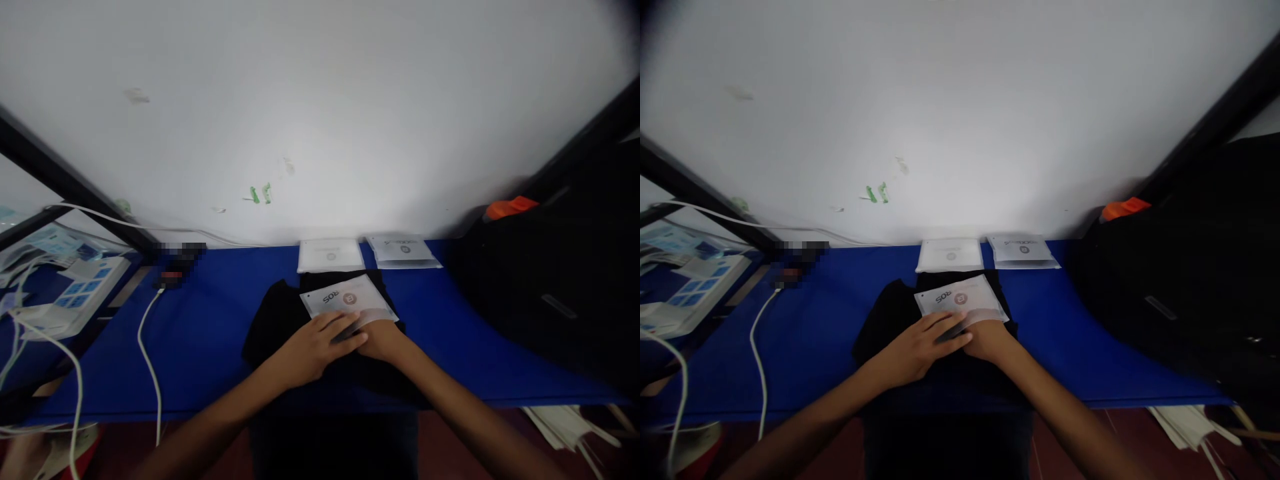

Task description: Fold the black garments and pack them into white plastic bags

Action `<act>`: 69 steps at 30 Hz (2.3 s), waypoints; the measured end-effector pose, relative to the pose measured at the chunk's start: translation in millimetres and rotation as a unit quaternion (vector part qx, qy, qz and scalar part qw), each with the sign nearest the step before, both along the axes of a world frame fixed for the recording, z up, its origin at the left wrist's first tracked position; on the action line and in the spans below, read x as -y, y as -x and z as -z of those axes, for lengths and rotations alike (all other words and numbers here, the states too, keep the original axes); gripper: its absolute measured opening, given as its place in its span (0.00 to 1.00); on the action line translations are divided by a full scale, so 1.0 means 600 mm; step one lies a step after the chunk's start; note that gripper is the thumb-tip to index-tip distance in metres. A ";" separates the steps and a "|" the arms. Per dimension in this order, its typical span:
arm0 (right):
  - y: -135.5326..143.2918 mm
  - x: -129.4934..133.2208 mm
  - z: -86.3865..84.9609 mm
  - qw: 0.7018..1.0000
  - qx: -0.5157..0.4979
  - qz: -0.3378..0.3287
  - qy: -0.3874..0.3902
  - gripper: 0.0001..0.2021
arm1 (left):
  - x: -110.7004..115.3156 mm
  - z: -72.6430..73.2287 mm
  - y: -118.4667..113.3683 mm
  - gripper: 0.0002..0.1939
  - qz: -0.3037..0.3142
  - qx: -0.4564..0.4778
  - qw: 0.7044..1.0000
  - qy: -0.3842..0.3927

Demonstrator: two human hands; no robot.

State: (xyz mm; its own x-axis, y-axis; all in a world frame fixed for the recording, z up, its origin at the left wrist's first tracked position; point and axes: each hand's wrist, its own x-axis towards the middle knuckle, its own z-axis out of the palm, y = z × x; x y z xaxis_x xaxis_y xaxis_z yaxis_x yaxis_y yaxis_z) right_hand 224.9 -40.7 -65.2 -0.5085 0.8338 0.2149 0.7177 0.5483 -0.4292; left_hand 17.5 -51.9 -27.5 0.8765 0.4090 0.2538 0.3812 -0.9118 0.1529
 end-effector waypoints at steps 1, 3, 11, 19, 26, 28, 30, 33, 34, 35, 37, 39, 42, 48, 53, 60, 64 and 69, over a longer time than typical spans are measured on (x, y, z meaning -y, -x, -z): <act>-0.009 -0.002 -0.010 1.000 0.024 -0.004 0.006 0.16 | -0.002 0.002 0.009 0.36 0.001 0.030 0.999 -0.009; -0.022 0.001 -0.031 0.999 0.044 0.004 -0.005 0.12 | -0.004 0.004 0.020 0.26 -0.015 0.116 0.993 -0.026; -0.007 0.037 -0.096 0.939 -0.094 -0.066 -0.323 0.13 | -0.009 -0.009 0.011 0.08 -0.074 0.329 0.940 -0.044; 0.020 0.025 -0.089 0.921 -0.074 -0.092 -0.372 0.05 | -0.004 -0.012 -0.002 0.07 -0.073 0.367 0.927 -0.016; -0.084 -0.018 -0.057 0.935 -0.035 -0.027 -0.351 0.08 | 0.001 -0.021 0.028 0.07 -0.117 0.405 0.907 -0.003; -0.127 -0.027 -0.039 0.940 -0.021 0.031 -0.340 0.08 | 0.004 -0.024 0.037 0.08 -0.120 0.408 0.905 -0.010; -0.157 -0.029 -0.027 0.948 -0.009 0.058 -0.314 0.08 | 0.007 -0.026 0.041 0.08 -0.109 0.404 0.908 -0.011; -0.163 -0.023 -0.032 0.965 -0.013 0.048 -0.257 0.09 | 0.010 -0.028 0.037 0.09 -0.088 0.402 0.912 -0.004; -0.155 -0.020 -0.039 0.970 -0.015 0.035 -0.238 0.11 | 0.011 -0.028 0.034 0.09 -0.083 0.403 0.911 -0.003; -0.144 -0.018 -0.048 0.975 -0.013 0.015 -0.222 0.15 | 0.011 -0.028 0.032 0.09 -0.077 0.403 0.912 -0.001; -0.112 -0.014 -0.065 0.980 0.004 -0.033 -0.195 0.22 | 0.012 -0.028 0.029 0.10 -0.060 0.395 0.917 0.003; -0.079 -0.014 -0.076 0.980 0.028 -0.085 -0.180 0.25 | 0.014 -0.029 0.027 0.10 -0.044 0.382 0.923 0.007; -0.047 -0.021 -0.077 0.973 0.032 -0.129 -0.190 0.24 | 0.018 -0.033 0.027 0.10 -0.042 0.371 0.928 0.006; -0.107 -0.065 -0.102 0.964 -0.007 -0.055 -0.262 0.29 | 0.022 -0.034 0.050 0.09 -0.188 0.431 0.881 0.042; -0.217 -0.134 -0.086 0.932 0.043 0.164 -0.321 0.35 | 0.017 -0.014 0.076 0.06 -0.267 0.380 0.877 0.119; -0.297 -0.176 0.050 0.974 0.095 0.121 -0.167 0.37 | 0.020 0.019 0.096 0.13 -0.239 0.263 0.910 0.213; -0.305 -0.182 0.059 0.977 0.077 0.119 -0.161 0.32 | 0.022 0.025 0.104 0.15 -0.232 0.228 0.920 0.218; -0.275 -0.157 0.024 0.977 0.031 0.131 -0.163 0.25 | 0.032 0.018 0.121 0.17 -0.183 0.134 0.955 0.192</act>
State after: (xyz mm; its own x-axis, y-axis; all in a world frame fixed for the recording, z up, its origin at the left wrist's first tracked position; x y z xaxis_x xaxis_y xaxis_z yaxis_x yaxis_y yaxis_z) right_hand 389.9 53.4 -79.8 -0.3066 0.8296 0.4666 0.8712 0.4421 -0.2136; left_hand -54.9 -71.1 -38.2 0.5810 0.7840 0.2186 0.5642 -0.5816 0.5860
